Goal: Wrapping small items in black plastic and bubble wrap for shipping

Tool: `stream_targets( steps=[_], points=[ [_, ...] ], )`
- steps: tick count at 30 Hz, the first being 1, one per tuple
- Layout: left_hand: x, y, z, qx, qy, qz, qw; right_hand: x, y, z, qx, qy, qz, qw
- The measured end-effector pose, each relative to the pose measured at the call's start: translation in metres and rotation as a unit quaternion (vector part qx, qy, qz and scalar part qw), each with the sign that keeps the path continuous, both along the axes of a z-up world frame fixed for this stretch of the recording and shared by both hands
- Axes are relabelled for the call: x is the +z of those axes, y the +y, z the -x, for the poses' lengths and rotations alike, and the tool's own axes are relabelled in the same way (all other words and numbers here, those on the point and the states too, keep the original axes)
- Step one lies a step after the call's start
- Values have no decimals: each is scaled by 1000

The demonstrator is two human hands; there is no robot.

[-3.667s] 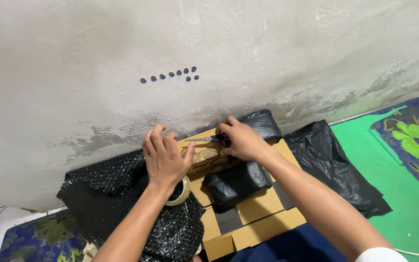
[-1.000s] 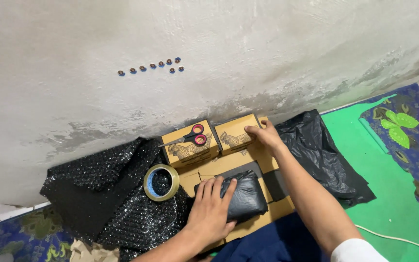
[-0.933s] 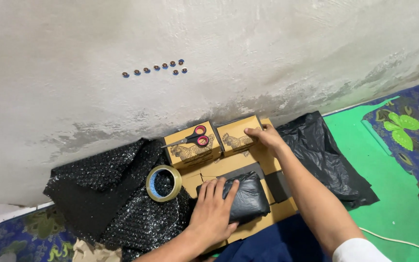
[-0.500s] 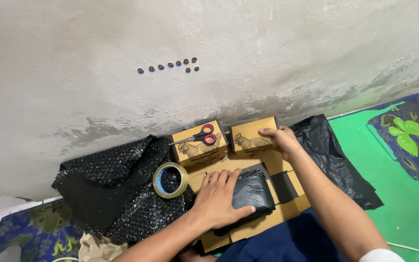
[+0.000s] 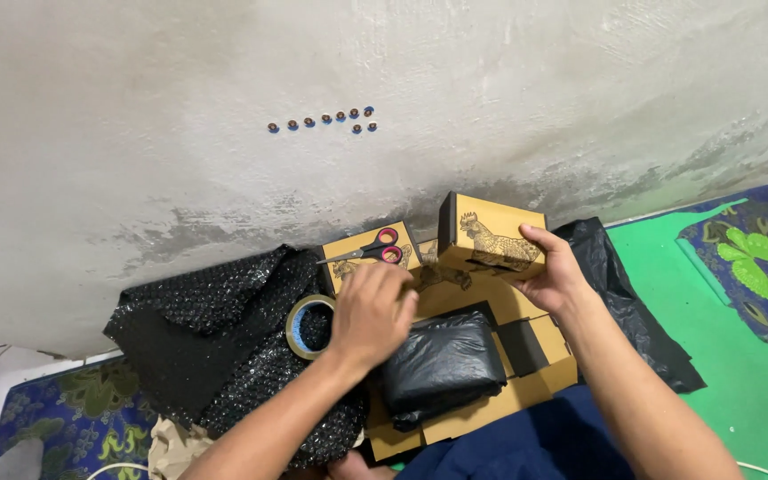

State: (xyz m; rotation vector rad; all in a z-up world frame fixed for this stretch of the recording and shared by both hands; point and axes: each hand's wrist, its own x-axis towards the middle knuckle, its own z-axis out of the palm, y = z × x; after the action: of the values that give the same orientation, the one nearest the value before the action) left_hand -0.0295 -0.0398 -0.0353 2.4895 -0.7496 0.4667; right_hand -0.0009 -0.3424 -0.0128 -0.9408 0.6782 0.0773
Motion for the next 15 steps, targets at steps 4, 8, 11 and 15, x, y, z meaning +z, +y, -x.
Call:
stream_targets(
  steps=[4,8,11,15],
  points=[
    [15,35,-36,72,-6,-94,993,11,18,-2,19,-9,18,1000],
    [-12,58,-65,71,63,-154,983,5,33,-13,56,-21,36,998],
    [-26,68,-68,74,82,-144,983,1,50,-19,77,-30,45,996],
    [-31,90,-74,86,126,-112,982,25,81,-16,102,-50,47,992]
  ],
)
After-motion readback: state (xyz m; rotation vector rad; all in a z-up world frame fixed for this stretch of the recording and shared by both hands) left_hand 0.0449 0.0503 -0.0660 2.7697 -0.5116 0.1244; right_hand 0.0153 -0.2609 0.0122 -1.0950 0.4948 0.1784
